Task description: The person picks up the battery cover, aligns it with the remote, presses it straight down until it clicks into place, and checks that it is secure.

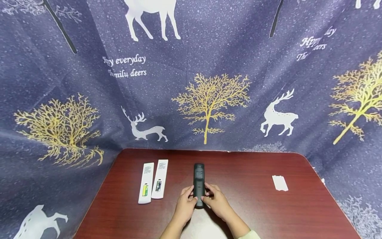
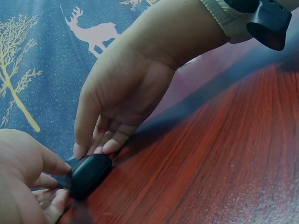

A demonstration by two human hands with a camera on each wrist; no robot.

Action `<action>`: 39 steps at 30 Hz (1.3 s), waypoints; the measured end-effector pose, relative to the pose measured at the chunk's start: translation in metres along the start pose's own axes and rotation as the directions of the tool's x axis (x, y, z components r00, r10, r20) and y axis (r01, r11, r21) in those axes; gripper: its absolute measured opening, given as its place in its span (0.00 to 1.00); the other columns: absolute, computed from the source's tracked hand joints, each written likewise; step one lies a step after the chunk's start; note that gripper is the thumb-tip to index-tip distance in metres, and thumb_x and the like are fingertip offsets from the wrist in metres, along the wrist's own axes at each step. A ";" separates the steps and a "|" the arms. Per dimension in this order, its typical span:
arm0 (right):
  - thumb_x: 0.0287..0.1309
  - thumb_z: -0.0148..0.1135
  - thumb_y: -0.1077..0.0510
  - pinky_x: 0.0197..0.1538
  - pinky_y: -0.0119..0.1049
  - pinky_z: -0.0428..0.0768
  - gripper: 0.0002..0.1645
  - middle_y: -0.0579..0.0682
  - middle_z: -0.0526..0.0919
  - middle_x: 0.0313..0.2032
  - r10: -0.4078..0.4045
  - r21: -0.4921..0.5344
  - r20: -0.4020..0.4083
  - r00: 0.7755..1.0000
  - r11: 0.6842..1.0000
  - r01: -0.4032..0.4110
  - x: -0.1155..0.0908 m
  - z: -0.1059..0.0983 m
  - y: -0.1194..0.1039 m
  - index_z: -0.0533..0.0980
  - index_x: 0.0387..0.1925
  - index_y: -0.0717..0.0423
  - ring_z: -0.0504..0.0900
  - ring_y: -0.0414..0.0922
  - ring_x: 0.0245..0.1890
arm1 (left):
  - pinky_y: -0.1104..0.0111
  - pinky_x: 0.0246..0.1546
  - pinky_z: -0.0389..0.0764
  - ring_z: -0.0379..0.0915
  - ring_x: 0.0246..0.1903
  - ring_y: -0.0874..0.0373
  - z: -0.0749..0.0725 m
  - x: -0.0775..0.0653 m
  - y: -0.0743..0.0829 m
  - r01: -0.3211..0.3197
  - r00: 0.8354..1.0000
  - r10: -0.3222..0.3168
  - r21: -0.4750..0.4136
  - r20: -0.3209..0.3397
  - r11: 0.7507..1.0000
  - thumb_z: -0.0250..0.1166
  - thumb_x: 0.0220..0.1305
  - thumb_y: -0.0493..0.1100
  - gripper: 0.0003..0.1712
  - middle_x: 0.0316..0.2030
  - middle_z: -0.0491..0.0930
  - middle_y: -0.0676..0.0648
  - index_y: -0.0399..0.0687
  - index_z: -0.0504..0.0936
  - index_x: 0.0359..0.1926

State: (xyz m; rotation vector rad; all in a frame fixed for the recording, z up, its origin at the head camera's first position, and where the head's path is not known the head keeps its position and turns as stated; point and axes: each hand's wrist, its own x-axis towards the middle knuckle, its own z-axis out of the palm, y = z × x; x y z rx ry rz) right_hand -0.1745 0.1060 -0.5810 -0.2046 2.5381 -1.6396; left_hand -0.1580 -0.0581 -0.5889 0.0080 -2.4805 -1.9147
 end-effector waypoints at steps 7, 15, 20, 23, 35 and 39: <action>0.55 0.71 0.59 0.45 0.24 0.78 0.39 0.58 0.76 0.58 -0.005 0.012 0.003 1.000 1.000 0.005 0.000 0.000 0.002 0.70 0.68 0.64 0.79 0.46 0.48 | 0.77 0.43 0.79 0.74 0.54 0.46 0.000 -0.001 0.001 0.013 1.000 -0.013 -0.017 -0.002 1.000 0.63 0.60 0.28 0.31 0.62 0.73 0.35 0.26 0.71 0.66; 0.55 0.71 0.60 0.45 0.24 0.79 0.39 0.60 0.76 0.57 -0.024 0.003 -0.002 1.000 1.000 0.024 0.001 0.000 0.004 0.71 0.68 0.64 0.79 0.47 0.47 | 0.76 0.43 0.78 0.74 0.54 0.46 0.000 -0.001 0.002 0.007 1.000 -0.007 -0.005 -0.007 1.000 0.64 0.60 0.29 0.31 0.61 0.73 0.36 0.27 0.72 0.65; 0.55 0.71 0.60 0.44 0.24 0.79 0.38 0.59 0.76 0.57 -0.012 0.008 -0.004 1.000 1.000 0.012 0.002 -0.001 0.004 0.71 0.68 0.63 0.79 0.47 0.48 | 0.76 0.42 0.78 0.74 0.52 0.47 0.001 -0.001 0.001 0.012 1.000 -0.012 -0.017 -0.013 1.000 0.64 0.60 0.29 0.31 0.61 0.73 0.36 0.27 0.73 0.65; 0.56 0.70 0.60 0.45 0.24 0.79 0.38 0.59 0.76 0.57 0.003 0.018 -0.004 1.000 1.000 -0.003 0.002 0.000 0.005 0.71 0.68 0.63 0.79 0.46 0.47 | 0.77 0.40 0.79 0.76 0.48 0.51 0.001 0.000 0.000 0.025 0.999 -0.025 -0.029 -0.025 0.999 0.65 0.59 0.30 0.31 0.60 0.74 0.36 0.28 0.73 0.65; 0.59 0.68 0.60 0.42 0.27 0.78 0.34 0.64 0.76 0.57 0.032 0.149 -0.035 0.999 0.989 -0.027 0.001 0.001 0.004 0.70 0.66 0.64 0.78 0.44 0.45 | 0.73 0.44 0.77 0.75 0.50 0.48 0.002 -0.003 0.006 0.037 0.992 -0.049 -0.097 -0.116 0.995 0.66 0.58 0.30 0.29 0.54 0.77 0.38 0.35 0.77 0.63; 0.60 0.67 0.61 0.42 0.27 0.78 0.33 0.62 0.77 0.57 0.043 0.159 -0.049 0.998 0.987 -0.035 0.000 0.002 0.002 0.70 0.66 0.64 0.78 0.45 0.46 | 0.72 0.47 0.77 0.75 0.52 0.46 0.003 -0.004 0.008 0.041 0.990 -0.055 -0.114 -0.127 0.993 0.64 0.59 0.30 0.28 0.54 0.77 0.37 0.34 0.76 0.62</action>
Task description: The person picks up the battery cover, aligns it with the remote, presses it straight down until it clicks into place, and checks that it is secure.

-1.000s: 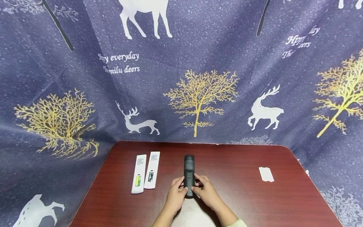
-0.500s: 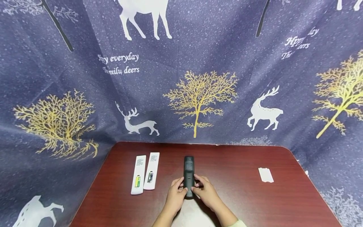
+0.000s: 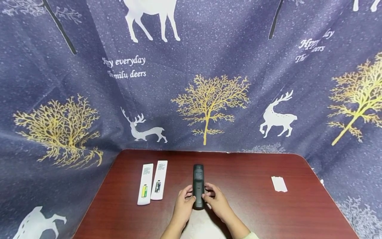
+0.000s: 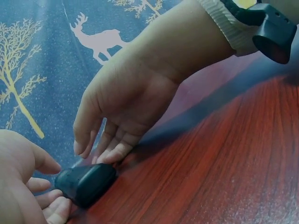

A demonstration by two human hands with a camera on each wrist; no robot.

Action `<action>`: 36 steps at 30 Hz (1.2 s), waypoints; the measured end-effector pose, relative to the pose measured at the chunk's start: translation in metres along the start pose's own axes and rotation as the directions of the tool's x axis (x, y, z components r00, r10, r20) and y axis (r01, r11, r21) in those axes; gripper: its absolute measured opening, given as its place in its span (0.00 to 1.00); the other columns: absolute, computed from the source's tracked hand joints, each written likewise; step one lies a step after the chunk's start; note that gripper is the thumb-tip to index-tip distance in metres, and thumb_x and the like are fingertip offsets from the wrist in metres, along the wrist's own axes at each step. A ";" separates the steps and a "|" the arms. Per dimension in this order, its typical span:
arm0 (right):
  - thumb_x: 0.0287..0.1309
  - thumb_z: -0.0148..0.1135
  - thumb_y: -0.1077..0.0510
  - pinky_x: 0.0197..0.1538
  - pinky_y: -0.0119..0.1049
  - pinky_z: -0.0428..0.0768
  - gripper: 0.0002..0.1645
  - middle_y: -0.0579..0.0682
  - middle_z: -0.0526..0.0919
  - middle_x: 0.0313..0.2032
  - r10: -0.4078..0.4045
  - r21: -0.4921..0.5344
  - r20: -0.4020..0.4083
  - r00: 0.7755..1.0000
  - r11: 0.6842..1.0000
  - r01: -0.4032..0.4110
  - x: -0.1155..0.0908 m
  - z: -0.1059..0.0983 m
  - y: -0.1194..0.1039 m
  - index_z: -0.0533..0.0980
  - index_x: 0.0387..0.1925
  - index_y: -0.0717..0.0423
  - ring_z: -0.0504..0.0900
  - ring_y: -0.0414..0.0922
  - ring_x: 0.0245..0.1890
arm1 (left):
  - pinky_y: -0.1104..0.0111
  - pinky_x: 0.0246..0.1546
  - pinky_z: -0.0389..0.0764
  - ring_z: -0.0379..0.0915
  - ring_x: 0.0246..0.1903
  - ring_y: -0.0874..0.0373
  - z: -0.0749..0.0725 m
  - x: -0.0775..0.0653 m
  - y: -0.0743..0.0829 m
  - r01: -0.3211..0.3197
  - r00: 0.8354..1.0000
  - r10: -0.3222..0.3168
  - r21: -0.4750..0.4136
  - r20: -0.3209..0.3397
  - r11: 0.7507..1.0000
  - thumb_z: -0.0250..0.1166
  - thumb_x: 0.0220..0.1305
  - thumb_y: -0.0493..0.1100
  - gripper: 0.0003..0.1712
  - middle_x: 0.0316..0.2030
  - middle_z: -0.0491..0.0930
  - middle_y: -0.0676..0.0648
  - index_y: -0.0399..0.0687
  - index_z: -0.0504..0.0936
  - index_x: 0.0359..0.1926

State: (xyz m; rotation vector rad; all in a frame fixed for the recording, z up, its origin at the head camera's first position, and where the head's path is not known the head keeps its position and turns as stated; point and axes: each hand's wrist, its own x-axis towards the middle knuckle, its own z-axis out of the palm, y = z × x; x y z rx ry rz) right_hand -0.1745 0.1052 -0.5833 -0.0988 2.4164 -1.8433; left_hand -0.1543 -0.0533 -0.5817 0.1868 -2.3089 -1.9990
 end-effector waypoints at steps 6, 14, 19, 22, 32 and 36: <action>0.63 0.64 0.64 0.41 0.27 0.80 0.27 0.64 0.78 0.55 -0.007 -0.004 -0.021 1.000 1.000 0.006 0.001 0.001 -0.001 0.71 0.62 0.67 0.79 0.46 0.46 | 0.72 0.48 0.76 0.74 0.53 0.45 -0.001 0.000 0.003 0.018 1.000 -0.018 -0.038 0.002 0.999 0.62 0.60 0.30 0.27 0.54 0.76 0.36 0.33 0.76 0.62; 0.63 0.65 0.58 0.42 0.28 0.81 0.24 0.60 0.80 0.53 -0.020 -0.042 -0.019 1.000 0.999 0.019 -0.002 -0.005 -0.009 0.75 0.59 0.61 0.80 0.41 0.44 | 0.74 0.49 0.75 0.72 0.55 0.47 -0.007 -0.002 0.011 0.004 1.000 -0.002 -0.080 0.016 0.997 0.62 0.62 0.30 0.26 0.55 0.75 0.38 0.36 0.76 0.62; 0.64 0.65 0.57 0.41 0.28 0.81 0.21 0.59 0.81 0.50 -0.054 -0.043 -0.023 0.998 0.998 0.053 -0.004 -0.006 -0.010 0.78 0.56 0.61 0.81 0.40 0.43 | 0.73 0.48 0.75 0.72 0.56 0.47 -0.011 -0.003 0.016 -0.018 1.000 0.018 -0.072 -0.004 0.997 0.62 0.63 0.31 0.24 0.55 0.76 0.40 0.37 0.77 0.61; 0.64 0.65 0.59 0.41 0.28 0.82 0.19 0.59 0.81 0.49 -0.076 -0.028 -0.036 0.996 0.997 0.075 -0.006 -0.008 -0.011 0.79 0.54 0.61 0.82 0.40 0.43 | 0.72 0.49 0.76 0.72 0.57 0.46 -0.012 -0.002 0.017 -0.014 1.000 0.013 -0.050 -0.016 0.999 0.62 0.64 0.32 0.23 0.56 0.76 0.41 0.38 0.78 0.61; 0.63 0.66 0.61 0.42 0.28 0.81 0.18 0.60 0.81 0.49 -0.058 0.015 -0.054 0.997 0.998 0.059 -0.005 -0.015 -0.013 0.79 0.54 0.62 0.84 0.46 0.45 | 0.73 0.43 0.77 0.74 0.56 0.43 -0.016 -0.001 0.019 -0.025 0.999 0.023 -0.063 -0.035 0.998 0.62 0.65 0.33 0.23 0.58 0.76 0.39 0.38 0.78 0.62; 0.63 0.66 0.61 0.42 0.27 0.81 0.20 0.60 0.82 0.49 -0.048 0.023 -0.068 0.997 0.999 0.049 -0.004 -0.019 -0.014 0.79 0.55 0.63 0.84 0.45 0.45 | 0.72 0.44 0.77 0.76 0.56 0.42 -0.018 -0.001 0.021 -0.025 0.999 0.023 -0.065 -0.042 0.998 0.62 0.66 0.34 0.23 0.59 0.76 0.39 0.39 0.78 0.63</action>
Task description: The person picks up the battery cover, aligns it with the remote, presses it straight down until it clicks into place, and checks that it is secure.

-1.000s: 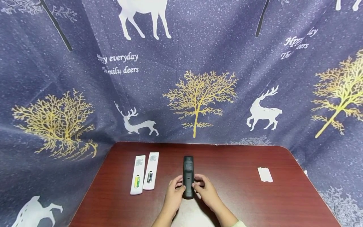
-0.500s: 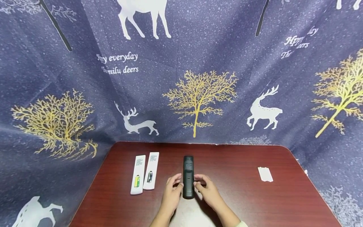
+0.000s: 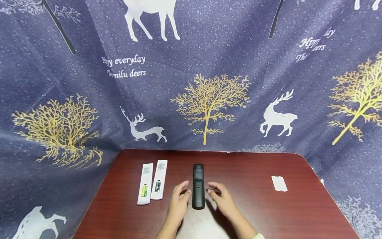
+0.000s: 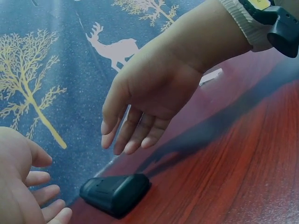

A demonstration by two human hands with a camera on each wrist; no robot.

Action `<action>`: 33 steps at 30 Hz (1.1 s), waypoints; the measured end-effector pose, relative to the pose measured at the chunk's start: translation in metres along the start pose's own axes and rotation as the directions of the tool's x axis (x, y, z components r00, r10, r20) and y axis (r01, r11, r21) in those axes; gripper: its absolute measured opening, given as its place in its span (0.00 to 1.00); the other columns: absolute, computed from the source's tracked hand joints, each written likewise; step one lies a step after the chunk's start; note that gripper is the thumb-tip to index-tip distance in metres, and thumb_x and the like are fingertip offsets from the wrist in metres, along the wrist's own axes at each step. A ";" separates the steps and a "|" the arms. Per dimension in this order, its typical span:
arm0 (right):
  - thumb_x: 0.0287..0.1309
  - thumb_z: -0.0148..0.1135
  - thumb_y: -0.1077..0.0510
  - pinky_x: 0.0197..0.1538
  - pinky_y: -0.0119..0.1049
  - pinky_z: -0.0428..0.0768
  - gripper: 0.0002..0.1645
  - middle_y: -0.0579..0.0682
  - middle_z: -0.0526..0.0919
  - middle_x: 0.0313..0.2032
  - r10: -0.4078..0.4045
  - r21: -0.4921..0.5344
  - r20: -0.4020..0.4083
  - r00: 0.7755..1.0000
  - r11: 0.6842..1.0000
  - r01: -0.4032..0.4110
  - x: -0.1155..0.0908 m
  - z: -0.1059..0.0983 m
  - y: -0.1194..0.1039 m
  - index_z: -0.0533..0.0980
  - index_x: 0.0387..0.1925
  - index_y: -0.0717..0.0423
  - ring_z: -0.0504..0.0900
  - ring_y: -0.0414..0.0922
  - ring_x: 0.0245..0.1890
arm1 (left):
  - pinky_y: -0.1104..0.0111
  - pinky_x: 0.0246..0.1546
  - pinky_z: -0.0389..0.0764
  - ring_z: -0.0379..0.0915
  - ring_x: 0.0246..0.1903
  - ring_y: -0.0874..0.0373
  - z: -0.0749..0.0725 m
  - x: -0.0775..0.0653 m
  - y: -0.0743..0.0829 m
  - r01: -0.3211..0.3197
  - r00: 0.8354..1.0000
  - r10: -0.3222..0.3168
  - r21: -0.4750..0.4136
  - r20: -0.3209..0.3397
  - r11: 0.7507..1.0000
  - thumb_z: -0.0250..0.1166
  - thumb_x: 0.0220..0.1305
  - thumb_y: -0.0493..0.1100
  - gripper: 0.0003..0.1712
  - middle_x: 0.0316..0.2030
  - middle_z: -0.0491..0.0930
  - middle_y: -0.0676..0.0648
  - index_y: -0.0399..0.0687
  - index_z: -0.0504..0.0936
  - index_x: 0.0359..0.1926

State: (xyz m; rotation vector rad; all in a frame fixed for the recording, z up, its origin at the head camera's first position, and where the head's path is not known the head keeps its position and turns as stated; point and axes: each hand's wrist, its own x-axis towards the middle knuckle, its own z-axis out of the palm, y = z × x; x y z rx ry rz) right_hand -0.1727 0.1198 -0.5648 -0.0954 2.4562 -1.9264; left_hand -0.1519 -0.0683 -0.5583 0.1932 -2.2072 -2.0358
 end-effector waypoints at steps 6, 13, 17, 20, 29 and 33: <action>0.63 0.66 0.61 0.43 0.27 0.81 0.21 0.59 0.82 0.51 0.011 -0.015 -0.014 1.000 1.000 -0.012 0.001 -0.004 -0.002 0.79 0.57 0.62 0.85 0.45 0.45 | 0.73 0.46 0.78 0.77 0.56 0.43 -0.004 0.002 0.005 0.021 1.000 -0.021 0.013 0.008 1.000 0.63 0.68 0.37 0.24 0.61 0.75 0.38 0.41 0.77 0.64; 0.64 0.65 0.60 0.45 0.27 0.81 0.21 0.58 0.82 0.51 0.010 -0.078 -0.026 1.000 0.997 -0.012 0.002 -0.008 0.000 0.79 0.57 0.62 0.85 0.49 0.48 | 0.69 0.51 0.78 0.75 0.59 0.41 -0.007 0.004 0.008 0.020 1.000 -0.020 0.038 -0.011 0.999 0.62 0.68 0.38 0.24 0.63 0.75 0.39 0.41 0.77 0.64; 0.64 0.65 0.60 0.46 0.27 0.81 0.21 0.57 0.82 0.51 0.009 -0.101 -0.028 1.000 0.995 -0.011 0.001 -0.010 -0.001 0.79 0.57 0.61 0.85 0.50 0.49 | 0.65 0.52 0.79 0.75 0.59 0.40 -0.009 0.006 0.008 0.024 0.999 -0.023 0.052 -0.026 0.998 0.62 0.69 0.39 0.23 0.63 0.74 0.38 0.41 0.78 0.64; 0.64 0.65 0.59 0.47 0.27 0.81 0.21 0.57 0.82 0.50 0.007 -0.105 -0.031 0.999 0.994 -0.010 0.001 -0.011 -0.002 0.79 0.57 0.61 0.85 0.48 0.48 | 0.64 0.54 0.80 0.75 0.59 0.40 -0.011 0.008 0.008 0.032 0.999 -0.030 0.062 -0.032 0.998 0.62 0.69 0.39 0.23 0.63 0.75 0.38 0.42 0.78 0.64; 0.64 0.64 0.62 0.51 0.27 0.80 0.19 0.57 0.81 0.51 -0.010 -0.106 -0.053 0.999 0.994 0.005 0.001 -0.015 -0.001 0.79 0.56 0.61 0.84 0.42 0.47 | 0.67 0.52 0.79 0.74 0.60 0.42 -0.017 0.010 0.010 0.047 0.998 -0.045 0.055 -0.035 0.997 0.61 0.70 0.39 0.23 0.63 0.74 0.39 0.44 0.77 0.65; 0.65 0.64 0.62 0.53 0.27 0.79 0.19 0.56 0.81 0.52 0.015 -0.101 -0.067 0.998 0.995 -0.022 0.002 -0.017 0.001 0.79 0.57 0.59 0.84 0.43 0.49 | 0.69 0.51 0.79 0.76 0.59 0.42 -0.019 0.009 0.009 0.033 0.999 -0.031 0.046 -0.040 0.998 0.61 0.70 0.38 0.24 0.62 0.74 0.38 0.42 0.76 0.65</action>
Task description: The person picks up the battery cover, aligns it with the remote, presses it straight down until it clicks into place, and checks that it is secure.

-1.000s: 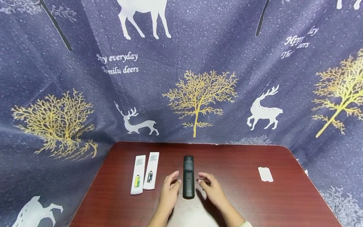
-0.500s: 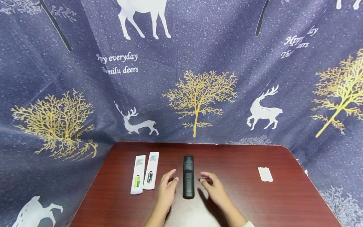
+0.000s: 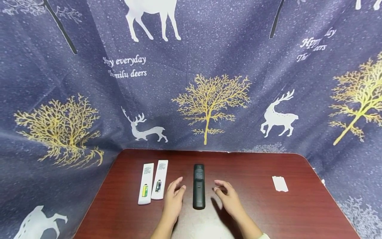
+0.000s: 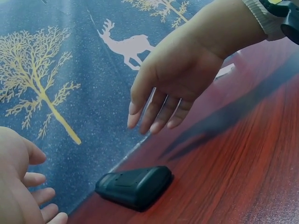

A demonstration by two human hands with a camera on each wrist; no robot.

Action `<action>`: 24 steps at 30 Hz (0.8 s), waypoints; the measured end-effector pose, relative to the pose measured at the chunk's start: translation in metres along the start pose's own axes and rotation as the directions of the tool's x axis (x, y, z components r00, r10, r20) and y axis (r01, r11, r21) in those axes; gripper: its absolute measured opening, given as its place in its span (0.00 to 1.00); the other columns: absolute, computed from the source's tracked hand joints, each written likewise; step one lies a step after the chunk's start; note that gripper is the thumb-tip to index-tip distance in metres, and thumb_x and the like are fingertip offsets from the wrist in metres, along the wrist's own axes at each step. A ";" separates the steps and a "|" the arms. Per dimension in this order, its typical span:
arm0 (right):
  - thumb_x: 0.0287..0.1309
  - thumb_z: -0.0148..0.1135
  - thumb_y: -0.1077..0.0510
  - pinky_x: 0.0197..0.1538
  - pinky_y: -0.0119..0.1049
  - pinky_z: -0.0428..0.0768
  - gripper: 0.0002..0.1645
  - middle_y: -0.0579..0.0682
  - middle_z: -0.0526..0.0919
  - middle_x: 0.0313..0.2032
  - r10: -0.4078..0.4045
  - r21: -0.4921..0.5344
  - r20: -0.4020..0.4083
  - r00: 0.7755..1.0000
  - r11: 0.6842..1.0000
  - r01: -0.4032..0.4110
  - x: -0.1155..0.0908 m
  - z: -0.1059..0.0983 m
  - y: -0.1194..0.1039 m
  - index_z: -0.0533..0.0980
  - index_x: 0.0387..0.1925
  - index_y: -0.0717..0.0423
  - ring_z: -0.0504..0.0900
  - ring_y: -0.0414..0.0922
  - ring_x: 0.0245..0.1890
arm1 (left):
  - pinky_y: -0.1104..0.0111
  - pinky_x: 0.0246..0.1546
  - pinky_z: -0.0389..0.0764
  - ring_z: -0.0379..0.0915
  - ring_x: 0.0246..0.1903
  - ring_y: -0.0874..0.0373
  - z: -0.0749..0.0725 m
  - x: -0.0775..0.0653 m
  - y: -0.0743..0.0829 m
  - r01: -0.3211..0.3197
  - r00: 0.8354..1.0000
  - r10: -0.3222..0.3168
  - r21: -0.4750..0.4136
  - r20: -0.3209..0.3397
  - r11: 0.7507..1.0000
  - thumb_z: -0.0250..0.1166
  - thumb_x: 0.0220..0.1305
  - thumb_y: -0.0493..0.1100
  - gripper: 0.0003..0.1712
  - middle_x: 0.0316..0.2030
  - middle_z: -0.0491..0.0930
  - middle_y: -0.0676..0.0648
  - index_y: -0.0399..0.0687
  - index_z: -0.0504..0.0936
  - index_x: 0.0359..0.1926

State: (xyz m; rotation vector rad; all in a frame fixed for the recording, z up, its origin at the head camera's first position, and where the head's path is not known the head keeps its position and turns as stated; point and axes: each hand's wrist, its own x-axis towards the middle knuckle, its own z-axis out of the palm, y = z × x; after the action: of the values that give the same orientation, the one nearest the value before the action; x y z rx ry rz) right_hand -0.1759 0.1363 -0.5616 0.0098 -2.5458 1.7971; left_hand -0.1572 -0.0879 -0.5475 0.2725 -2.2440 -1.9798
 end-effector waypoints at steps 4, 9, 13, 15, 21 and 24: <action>0.66 0.63 0.61 0.54 0.27 0.79 0.19 0.54 0.81 0.53 0.009 -0.019 -0.010 1.000 1.000 -0.010 0.000 -0.003 0.002 0.79 0.58 0.59 0.83 0.45 0.51 | 0.69 0.53 0.78 0.75 0.60 0.42 0.000 0.003 -0.002 0.009 1.000 -0.009 0.008 -0.016 1.000 0.61 0.70 0.38 0.24 0.63 0.75 0.39 0.42 0.77 0.65; 0.66 0.63 0.62 0.53 0.26 0.79 0.19 0.55 0.81 0.54 0.008 0.002 -0.030 1.000 1.000 -0.008 0.000 -0.005 0.003 0.78 0.58 0.59 0.83 0.46 0.52 | 0.57 0.61 0.77 0.70 0.63 0.40 -0.002 0.004 -0.002 0.000 1.000 0.000 -0.007 -0.028 1.000 0.60 0.70 0.37 0.24 0.64 0.74 0.37 0.42 0.76 0.66; 0.67 0.62 0.63 0.53 0.26 0.79 0.19 0.55 0.81 0.55 0.015 0.016 -0.045 0.999 1.000 -0.014 0.001 -0.007 0.004 0.78 0.58 0.59 0.83 0.48 0.53 | 0.54 0.62 0.76 0.70 0.63 0.41 -0.003 0.004 -0.001 -0.013 0.999 0.012 -0.016 -0.038 1.000 0.60 0.71 0.38 0.25 0.64 0.73 0.36 0.41 0.75 0.67; 0.66 0.62 0.62 0.54 0.25 0.79 0.19 0.55 0.81 0.56 0.018 0.018 -0.050 0.999 1.000 -0.017 0.001 -0.008 0.004 0.78 0.58 0.59 0.83 0.49 0.54 | 0.55 0.62 0.76 0.70 0.63 0.42 -0.004 0.004 -0.001 -0.012 0.999 0.011 -0.020 -0.043 1.000 0.60 0.71 0.38 0.25 0.64 0.73 0.36 0.40 0.74 0.67; 0.66 0.63 0.62 0.55 0.26 0.79 0.20 0.55 0.80 0.55 0.019 0.012 -0.061 0.998 1.000 -0.018 0.000 -0.011 0.003 0.78 0.58 0.60 0.82 0.49 0.55 | 0.52 0.64 0.75 0.70 0.64 0.41 -0.007 0.004 -0.001 -0.022 0.999 0.021 -0.019 -0.041 1.000 0.60 0.72 0.38 0.25 0.65 0.73 0.35 0.39 0.74 0.67; 0.67 0.62 0.62 0.55 0.26 0.78 0.20 0.55 0.80 0.55 0.018 -0.005 -0.061 0.998 1.000 -0.018 -0.001 -0.012 0.002 0.78 0.59 0.59 0.82 0.50 0.55 | 0.50 0.65 0.74 0.70 0.64 0.41 -0.009 0.004 0.000 -0.024 0.999 0.023 -0.017 -0.039 1.000 0.60 0.72 0.39 0.24 0.66 0.72 0.36 0.40 0.75 0.67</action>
State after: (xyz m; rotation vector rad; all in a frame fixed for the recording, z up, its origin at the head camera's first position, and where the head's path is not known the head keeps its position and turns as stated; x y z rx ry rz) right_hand -0.1748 0.1489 -0.5598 -0.0674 -2.5173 1.7673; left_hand -0.1592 -0.0978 -0.5468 0.2788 -2.1945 -1.9644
